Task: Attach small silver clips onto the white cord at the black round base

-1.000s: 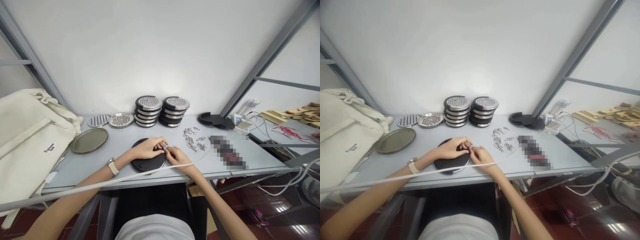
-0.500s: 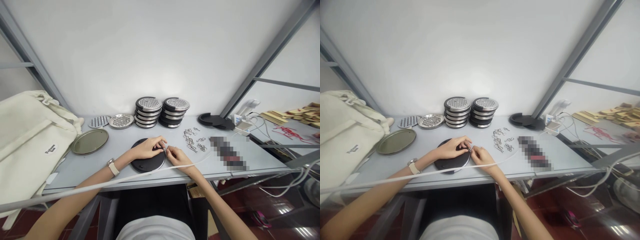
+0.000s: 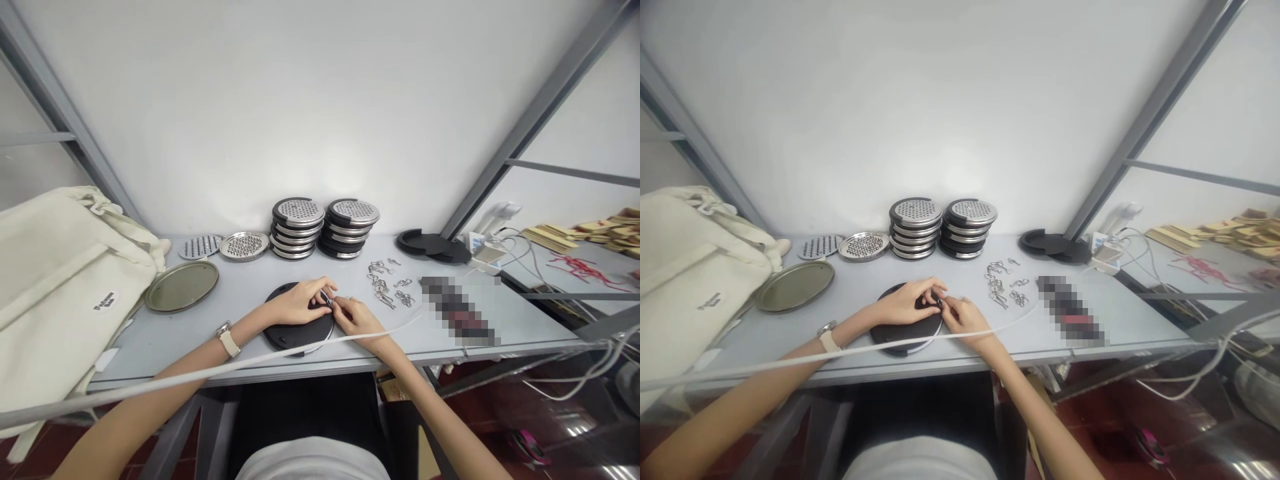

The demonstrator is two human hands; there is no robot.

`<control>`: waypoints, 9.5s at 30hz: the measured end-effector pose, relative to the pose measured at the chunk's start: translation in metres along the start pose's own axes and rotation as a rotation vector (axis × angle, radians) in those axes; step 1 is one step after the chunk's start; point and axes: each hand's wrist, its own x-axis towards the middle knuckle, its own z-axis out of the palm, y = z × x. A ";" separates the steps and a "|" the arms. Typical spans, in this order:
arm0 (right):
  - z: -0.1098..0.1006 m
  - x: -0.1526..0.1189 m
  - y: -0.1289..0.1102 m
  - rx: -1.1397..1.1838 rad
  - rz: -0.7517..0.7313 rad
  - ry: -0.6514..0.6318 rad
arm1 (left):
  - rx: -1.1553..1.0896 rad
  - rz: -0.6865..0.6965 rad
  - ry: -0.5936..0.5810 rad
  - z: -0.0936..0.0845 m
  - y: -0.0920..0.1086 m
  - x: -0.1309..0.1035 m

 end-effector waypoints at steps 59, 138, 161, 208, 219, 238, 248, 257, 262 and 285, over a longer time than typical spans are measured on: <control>0.004 -0.001 0.006 0.200 0.071 0.047 | -0.009 -0.023 -0.011 -0.003 0.002 0.001; 0.001 -0.003 0.001 0.247 0.089 0.006 | -0.035 0.016 -0.002 -0.002 0.002 0.000; 0.000 -0.003 0.000 0.220 0.086 0.006 | -0.015 0.019 -0.015 -0.003 0.005 0.000; 0.001 -0.002 0.000 0.239 0.102 0.031 | -0.014 0.053 -0.034 -0.002 0.000 0.000; 0.001 -0.002 0.000 0.187 0.064 0.048 | 0.017 0.034 0.042 -0.004 -0.004 0.000; -0.002 -0.003 -0.001 0.062 0.009 -0.021 | 0.337 0.142 0.021 -0.003 0.006 0.000; -0.001 -0.003 0.000 0.064 -0.020 -0.014 | 0.326 0.147 0.012 -0.005 0.006 0.000; -0.002 -0.003 -0.001 0.075 -0.027 -0.006 | 0.225 0.137 0.004 -0.004 0.003 0.000; -0.002 -0.003 0.000 0.061 -0.032 -0.010 | 0.195 0.134 0.005 -0.003 0.002 -0.001; -0.002 -0.003 -0.003 0.063 -0.009 -0.006 | 0.242 0.146 -0.021 -0.005 0.007 -0.001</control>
